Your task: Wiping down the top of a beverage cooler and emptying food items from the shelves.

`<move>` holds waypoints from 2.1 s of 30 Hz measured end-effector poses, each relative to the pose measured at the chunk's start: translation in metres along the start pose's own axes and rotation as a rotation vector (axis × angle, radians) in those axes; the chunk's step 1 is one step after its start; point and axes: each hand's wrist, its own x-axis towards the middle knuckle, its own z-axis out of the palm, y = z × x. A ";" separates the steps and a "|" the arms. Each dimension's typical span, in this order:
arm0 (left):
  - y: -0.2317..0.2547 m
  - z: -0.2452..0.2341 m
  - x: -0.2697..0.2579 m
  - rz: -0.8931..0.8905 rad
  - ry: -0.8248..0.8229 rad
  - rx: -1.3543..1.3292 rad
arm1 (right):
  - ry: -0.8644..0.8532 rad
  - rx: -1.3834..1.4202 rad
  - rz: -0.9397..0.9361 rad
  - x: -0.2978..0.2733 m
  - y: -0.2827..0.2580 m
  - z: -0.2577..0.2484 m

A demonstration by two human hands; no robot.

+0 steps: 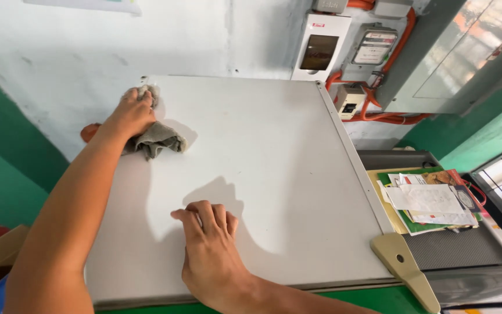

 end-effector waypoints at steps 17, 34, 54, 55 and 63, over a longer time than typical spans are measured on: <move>0.030 -0.009 0.018 0.050 0.118 0.185 | 0.376 -0.666 0.028 0.050 0.054 -0.038; 0.240 -0.119 -0.150 0.424 -0.065 -0.253 | 0.423 -0.639 0.072 0.047 0.082 -0.045; 0.220 -0.001 -0.057 0.478 0.288 -0.247 | 0.513 -0.422 0.001 0.055 0.108 -0.037; 0.238 -0.038 -0.084 0.458 0.285 -0.239 | 0.500 -0.409 -0.010 0.052 0.104 -0.034; 0.292 -0.155 -0.192 -0.372 -0.025 -0.684 | -0.102 -0.486 0.096 0.055 0.078 -0.028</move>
